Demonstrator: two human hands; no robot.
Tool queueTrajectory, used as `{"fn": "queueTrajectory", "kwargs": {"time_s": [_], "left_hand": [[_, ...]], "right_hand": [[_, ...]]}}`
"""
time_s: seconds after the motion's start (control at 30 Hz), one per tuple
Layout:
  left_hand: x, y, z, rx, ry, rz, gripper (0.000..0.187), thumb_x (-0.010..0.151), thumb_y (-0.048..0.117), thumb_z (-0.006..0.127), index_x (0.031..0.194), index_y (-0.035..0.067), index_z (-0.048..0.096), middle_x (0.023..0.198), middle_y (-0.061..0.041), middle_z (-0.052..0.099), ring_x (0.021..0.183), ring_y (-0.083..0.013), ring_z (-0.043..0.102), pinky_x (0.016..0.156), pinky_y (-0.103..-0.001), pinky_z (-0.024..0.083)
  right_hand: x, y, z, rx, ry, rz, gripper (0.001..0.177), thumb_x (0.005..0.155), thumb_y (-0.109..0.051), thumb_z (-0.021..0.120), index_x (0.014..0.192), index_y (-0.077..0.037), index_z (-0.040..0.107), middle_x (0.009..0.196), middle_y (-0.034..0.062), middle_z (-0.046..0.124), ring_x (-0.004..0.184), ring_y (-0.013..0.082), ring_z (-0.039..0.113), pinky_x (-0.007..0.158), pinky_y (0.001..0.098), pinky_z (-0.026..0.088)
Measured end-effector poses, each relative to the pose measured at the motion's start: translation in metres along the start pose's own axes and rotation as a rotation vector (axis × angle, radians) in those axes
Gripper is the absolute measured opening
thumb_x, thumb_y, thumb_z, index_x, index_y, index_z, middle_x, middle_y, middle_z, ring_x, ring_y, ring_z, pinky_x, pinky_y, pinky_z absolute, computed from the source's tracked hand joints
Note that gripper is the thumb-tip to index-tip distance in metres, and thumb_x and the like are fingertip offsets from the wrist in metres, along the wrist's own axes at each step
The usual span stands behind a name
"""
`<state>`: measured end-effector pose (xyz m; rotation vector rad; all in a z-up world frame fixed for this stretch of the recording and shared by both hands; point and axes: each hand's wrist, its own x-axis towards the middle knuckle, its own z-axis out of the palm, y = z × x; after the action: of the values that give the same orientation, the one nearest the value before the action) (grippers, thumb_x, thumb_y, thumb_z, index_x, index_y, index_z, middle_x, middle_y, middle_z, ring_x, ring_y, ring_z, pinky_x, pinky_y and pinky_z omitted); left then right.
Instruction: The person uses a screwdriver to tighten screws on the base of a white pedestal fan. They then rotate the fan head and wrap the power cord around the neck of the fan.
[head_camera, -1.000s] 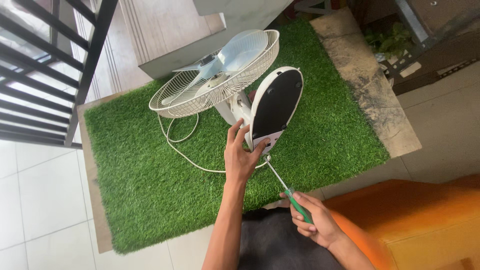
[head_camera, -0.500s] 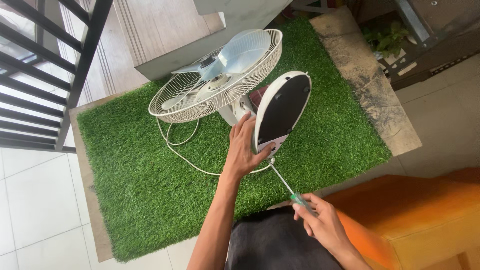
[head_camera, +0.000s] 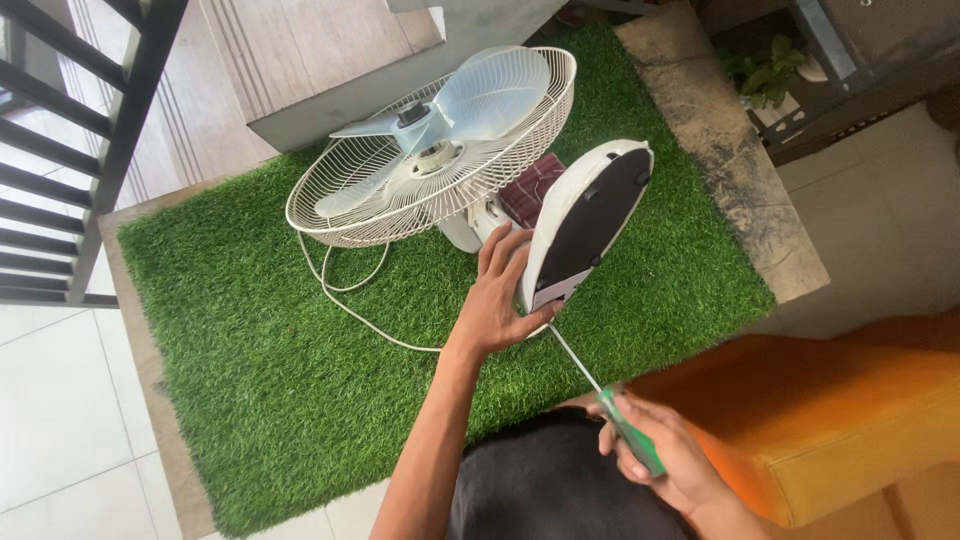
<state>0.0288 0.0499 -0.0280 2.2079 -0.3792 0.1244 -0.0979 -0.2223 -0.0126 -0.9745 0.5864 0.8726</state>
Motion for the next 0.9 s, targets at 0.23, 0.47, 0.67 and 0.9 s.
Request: {"fn": "queueTrajectory", "kwargs": {"time_s": [0.23, 0.47, 0.67, 0.9], "left_hand": [[0.007, -0.002, -0.015, -0.003, -0.129, -0.007, 0.105, 0.065, 0.053, 0.086, 0.152, 0.012, 0.045, 0.162, -0.011, 0.037, 0.157, -0.0381, 0.016, 0.127, -0.056, 0.025], [0.005, 0.0, -0.02, 0.041, -0.199, -0.001, 0.127, 0.046, 0.032, 0.098, 0.154, 0.011, 0.035, 0.163, -0.01, 0.031, 0.157, -0.0367, 0.013, 0.126, -0.051, 0.022], [0.0, -0.005, -0.011, 0.07, -0.092, 0.039, 0.12, 0.05, 0.03, 0.099, 0.152, 0.014, 0.038, 0.162, -0.009, 0.034, 0.156, -0.0369, 0.018, 0.128, -0.052, 0.026], [-0.005, -0.009, -0.005, 0.055, -0.054, 0.034, 0.114, 0.052, 0.026, 0.094, 0.152, 0.016, 0.039, 0.163, -0.008, 0.034, 0.157, -0.0371, 0.017, 0.127, -0.055, 0.026]], "right_hand": [[0.007, -0.002, 0.001, 0.292, -0.181, 0.107, 0.026, 0.103, -0.022, 0.052, 0.113, 0.001, 0.061, 0.076, 0.0059, 0.059, 0.038, 0.0035, 0.039, 0.033, 0.0197, 0.029], [0.004, -0.002, 0.002, 0.165, -0.02, 0.113, 0.046, 0.099, -0.036, 0.053, 0.113, 0.007, 0.062, 0.074, 0.0111, 0.06, 0.036, 0.0066, 0.039, 0.031, 0.0218, 0.028], [0.008, -0.001, 0.0, 0.038, -0.048, 0.013, 0.034, 0.099, -0.021, 0.058, 0.121, 0.005, 0.061, 0.078, 0.0078, 0.058, 0.042, 0.0072, 0.042, 0.035, 0.0233, 0.031], [0.002, -0.003, 0.009, -0.036, 0.017, -0.021, 0.035, 0.097, -0.019, 0.062, 0.124, 0.003, 0.062, 0.074, 0.0005, 0.056, 0.04, 0.0028, 0.039, 0.031, 0.0203, 0.026]]}}
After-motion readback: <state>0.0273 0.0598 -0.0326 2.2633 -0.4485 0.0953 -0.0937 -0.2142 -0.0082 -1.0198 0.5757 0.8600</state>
